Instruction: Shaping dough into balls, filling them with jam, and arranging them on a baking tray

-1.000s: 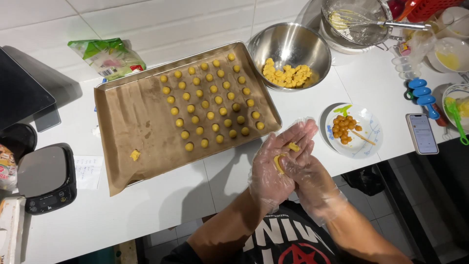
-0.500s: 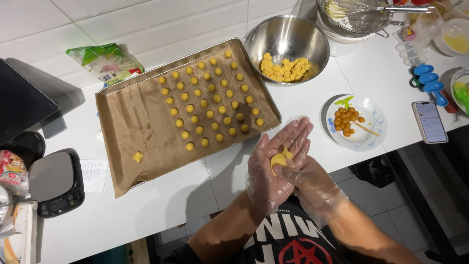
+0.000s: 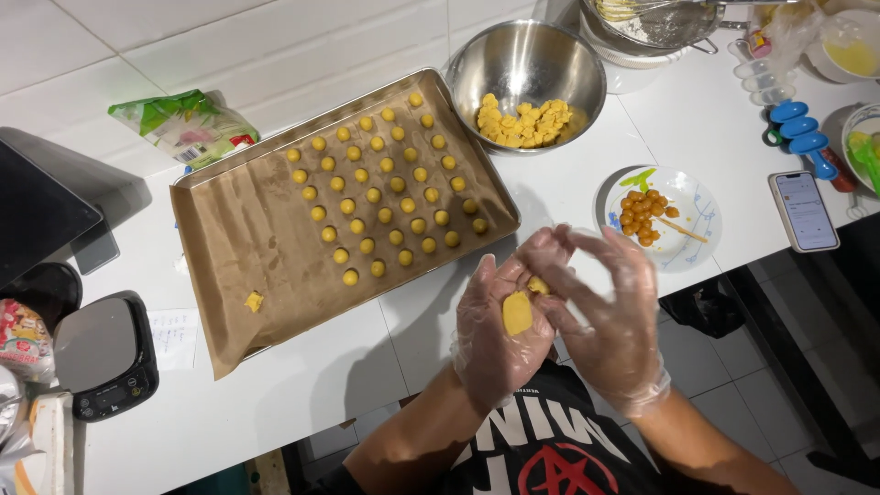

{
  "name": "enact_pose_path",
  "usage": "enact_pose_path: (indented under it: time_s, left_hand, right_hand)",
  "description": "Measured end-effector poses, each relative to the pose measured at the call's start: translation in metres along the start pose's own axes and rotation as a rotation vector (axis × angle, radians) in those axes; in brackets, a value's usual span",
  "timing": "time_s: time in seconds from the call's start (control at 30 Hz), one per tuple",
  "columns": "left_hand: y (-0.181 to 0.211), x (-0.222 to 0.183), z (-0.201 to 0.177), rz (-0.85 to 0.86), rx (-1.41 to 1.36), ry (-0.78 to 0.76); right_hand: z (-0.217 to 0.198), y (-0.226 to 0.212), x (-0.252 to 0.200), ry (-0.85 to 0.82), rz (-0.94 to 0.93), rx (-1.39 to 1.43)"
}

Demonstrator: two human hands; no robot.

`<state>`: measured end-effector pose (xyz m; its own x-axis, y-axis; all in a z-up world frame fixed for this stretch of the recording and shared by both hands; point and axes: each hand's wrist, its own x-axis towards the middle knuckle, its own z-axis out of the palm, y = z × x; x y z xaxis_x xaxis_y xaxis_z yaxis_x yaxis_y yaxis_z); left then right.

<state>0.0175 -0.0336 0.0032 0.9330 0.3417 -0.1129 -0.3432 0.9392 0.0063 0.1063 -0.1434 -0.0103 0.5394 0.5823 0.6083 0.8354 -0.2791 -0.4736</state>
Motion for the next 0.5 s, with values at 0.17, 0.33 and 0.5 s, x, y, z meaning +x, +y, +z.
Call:
enact_pose_path:
  time_s: [0.17, 0.33, 0.5]
  left_hand:
    - [-0.016, 0.008, -0.024, 0.062, 0.103, 0.037]
    - [-0.008, 0.011, -0.033, -0.171, 0.094, -0.141]
    - [-0.017, 0.029, -0.041, -0.237, -0.048, -0.001]
  right_hand:
    - [0.001, 0.017, 0.015, -0.064, -0.255, -0.015]
    - [-0.005, 0.048, 0.016, -0.164, -0.329, 0.027]
    - [0.002, 0.067, 0.011, -0.098, -0.294, 0.042]
